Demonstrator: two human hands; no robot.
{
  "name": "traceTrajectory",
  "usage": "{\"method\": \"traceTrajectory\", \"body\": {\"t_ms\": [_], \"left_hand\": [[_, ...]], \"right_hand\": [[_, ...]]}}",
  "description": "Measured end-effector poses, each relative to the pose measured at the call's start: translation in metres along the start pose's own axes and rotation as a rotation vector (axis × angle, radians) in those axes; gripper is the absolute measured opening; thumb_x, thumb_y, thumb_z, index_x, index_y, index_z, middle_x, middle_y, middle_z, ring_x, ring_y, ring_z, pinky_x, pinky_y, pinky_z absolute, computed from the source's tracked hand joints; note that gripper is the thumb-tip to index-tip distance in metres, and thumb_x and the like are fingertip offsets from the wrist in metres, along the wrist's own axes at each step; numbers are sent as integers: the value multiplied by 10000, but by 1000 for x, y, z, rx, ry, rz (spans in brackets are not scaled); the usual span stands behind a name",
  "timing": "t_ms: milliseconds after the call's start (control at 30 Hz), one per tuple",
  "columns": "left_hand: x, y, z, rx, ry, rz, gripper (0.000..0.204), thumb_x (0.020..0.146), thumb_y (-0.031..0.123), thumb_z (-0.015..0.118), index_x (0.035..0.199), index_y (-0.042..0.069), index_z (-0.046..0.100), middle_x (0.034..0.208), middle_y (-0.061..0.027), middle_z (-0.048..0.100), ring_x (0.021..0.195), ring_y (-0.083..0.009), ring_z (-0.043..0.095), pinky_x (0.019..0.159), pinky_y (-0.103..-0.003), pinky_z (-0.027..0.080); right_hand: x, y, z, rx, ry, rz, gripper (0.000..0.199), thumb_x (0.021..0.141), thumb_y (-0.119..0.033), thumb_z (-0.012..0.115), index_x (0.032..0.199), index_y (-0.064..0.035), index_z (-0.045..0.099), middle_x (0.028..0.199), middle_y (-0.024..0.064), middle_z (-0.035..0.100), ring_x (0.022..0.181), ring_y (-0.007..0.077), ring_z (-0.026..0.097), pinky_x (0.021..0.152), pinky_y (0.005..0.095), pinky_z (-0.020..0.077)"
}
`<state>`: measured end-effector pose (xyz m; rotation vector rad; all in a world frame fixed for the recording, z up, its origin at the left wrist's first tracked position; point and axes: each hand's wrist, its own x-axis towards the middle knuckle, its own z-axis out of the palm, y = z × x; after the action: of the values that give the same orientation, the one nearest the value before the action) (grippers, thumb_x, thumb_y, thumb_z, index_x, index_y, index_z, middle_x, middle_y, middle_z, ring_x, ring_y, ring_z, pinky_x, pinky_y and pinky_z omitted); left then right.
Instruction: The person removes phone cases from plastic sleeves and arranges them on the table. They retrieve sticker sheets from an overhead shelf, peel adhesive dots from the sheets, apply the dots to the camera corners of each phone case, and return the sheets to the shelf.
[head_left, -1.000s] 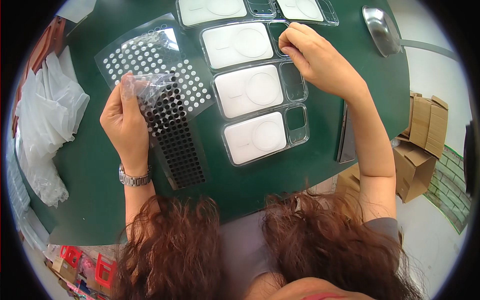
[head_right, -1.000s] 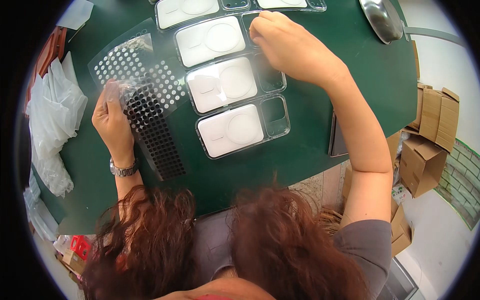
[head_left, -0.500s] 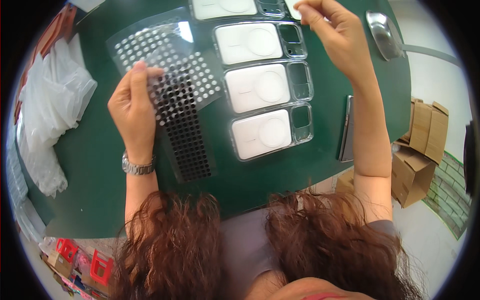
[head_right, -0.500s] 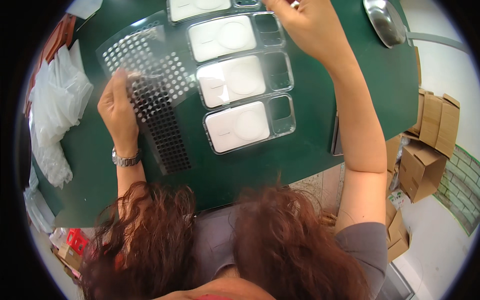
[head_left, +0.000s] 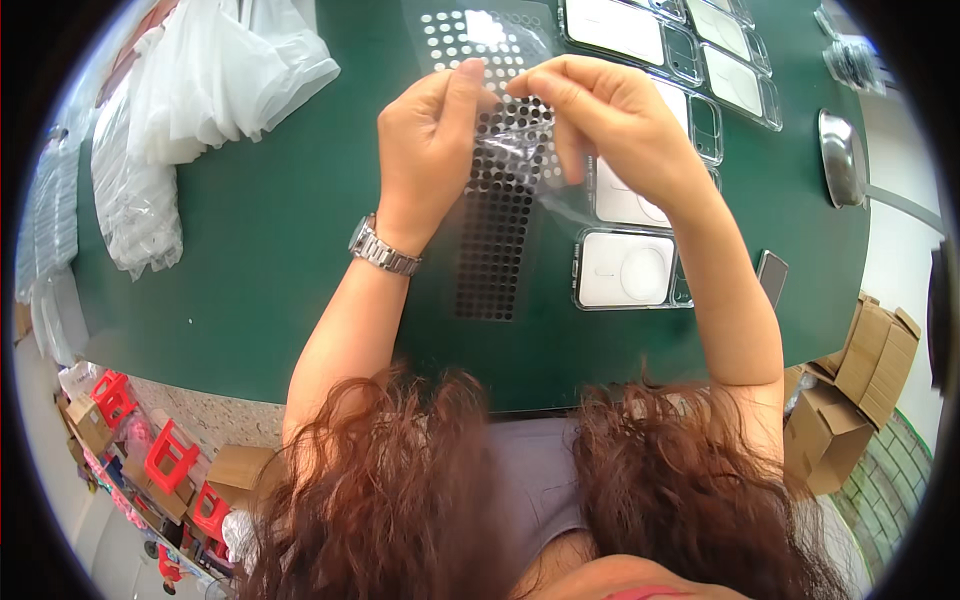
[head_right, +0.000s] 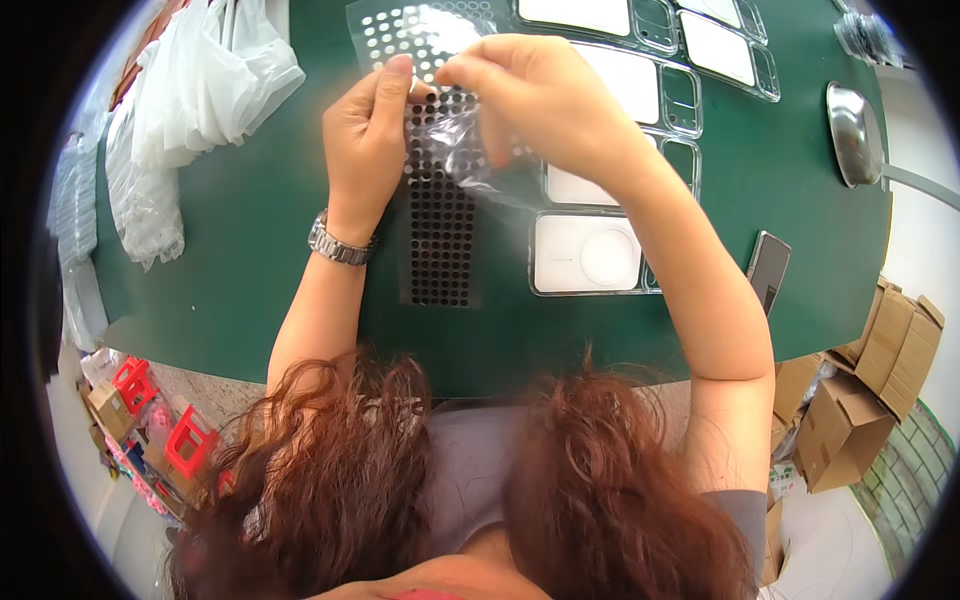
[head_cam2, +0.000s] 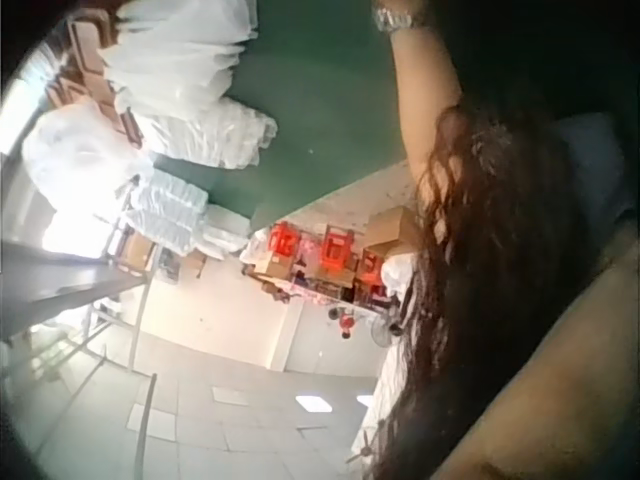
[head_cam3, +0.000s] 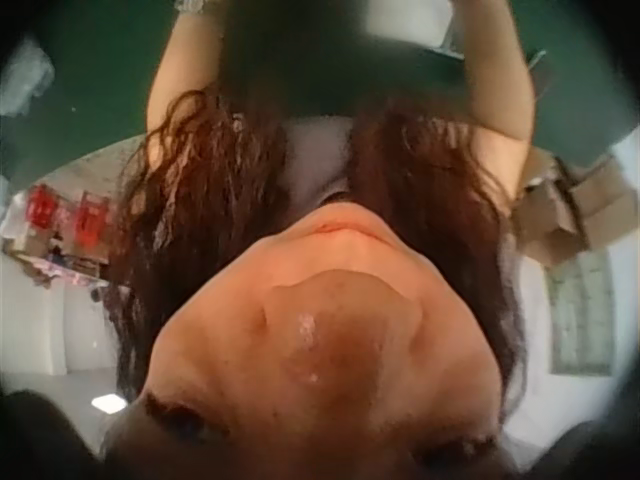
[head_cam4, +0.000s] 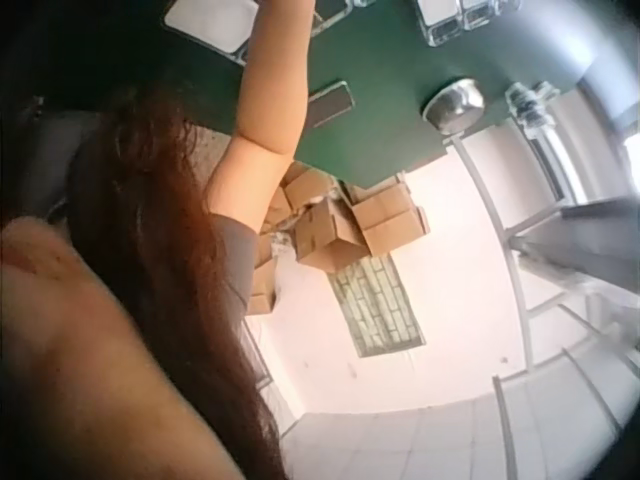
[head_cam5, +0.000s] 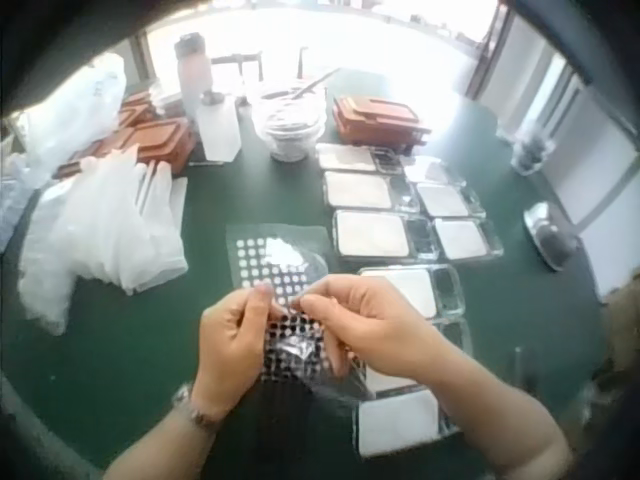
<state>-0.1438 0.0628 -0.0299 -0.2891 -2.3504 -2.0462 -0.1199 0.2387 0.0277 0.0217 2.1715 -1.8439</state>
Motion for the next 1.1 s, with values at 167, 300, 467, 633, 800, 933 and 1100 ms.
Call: {"method": "traceTrajectory", "body": {"t_ms": [167, 300, 467, 633, 800, 933, 1100], "left_hand": [[0, -6, 1, -69, -7, 35, 390, 1012, 288, 580, 785, -9, 691, 620, 64, 511, 576, -16, 384, 521, -209, 309], [0, -7, 4, -71, -8, 74, 387, 1017, 270, 569, 785, -19, 682, 626, 64, 513, 590, -18, 388, 529, -210, 314], [-1, 3, -1, 0, -8, 53, 376, 1001, 244, 584, 775, -44, 667, 659, -26, 632, 622, -61, 523, 565, -241, 420], [0, -2, 6, -13, 22, 16, 374, 1012, 255, 577, 801, -37, 681, 643, 35, 576, 598, -29, 445, 537, -217, 360], [-1, -4, 0, 56, 45, 17, 397, 1008, 313, 589, 858, -29, 724, 631, 48, 561, 578, -18, 405, 518, -211, 308], [0, -9, 4, 75, 88, 31, 390, 995, 341, 607, 943, -23, 738, 733, -4, 670, 631, -27, 468, 586, -207, 375], [1, -7, 5, 83, 85, -15, 380, 994, 328, 609, 950, -27, 737, 749, -14, 685, 650, -31, 485, 611, -210, 392]], "right_hand": [[-5, 5, 20, -373, 140, -94, 151, 905, -194, 635, 968, -70, 694, 554, 73, 600, 498, 154, 604, 499, 310, 448], [0, 20, 26, -679, 321, -434, 85, 861, -159, 643, 886, -96, 694, 663, 52, 656, 589, 277, 617, 560, 367, 506], [6, 26, 32, -963, 397, -741, 12, 766, -73, 629, 761, -83, 627, 762, 30, 584, 767, 230, 607, 628, 344, 525], [4, 30, 26, -960, 389, -760, 86, 734, -46, 611, 820, -52, 600, 785, 74, 577, 786, 262, 599, 674, 347, 525], [-35, 15, -12, -692, 392, -711, 83, 890, -67, 607, 917, 11, 597, 841, 117, 615, 782, 278, 599, 685, 343, 492], [-107, 27, -82, -651, 344, -265, 90, 969, -84, 555, 938, 0, 557, 766, 7, 480, 685, 84, 420, 607, 242, 367], [-142, 53, -99, -727, 305, -137, 83, 965, -73, 548, 937, 5, 545, 778, 38, 454, 678, 119, 406, 614, 266, 367]]}}
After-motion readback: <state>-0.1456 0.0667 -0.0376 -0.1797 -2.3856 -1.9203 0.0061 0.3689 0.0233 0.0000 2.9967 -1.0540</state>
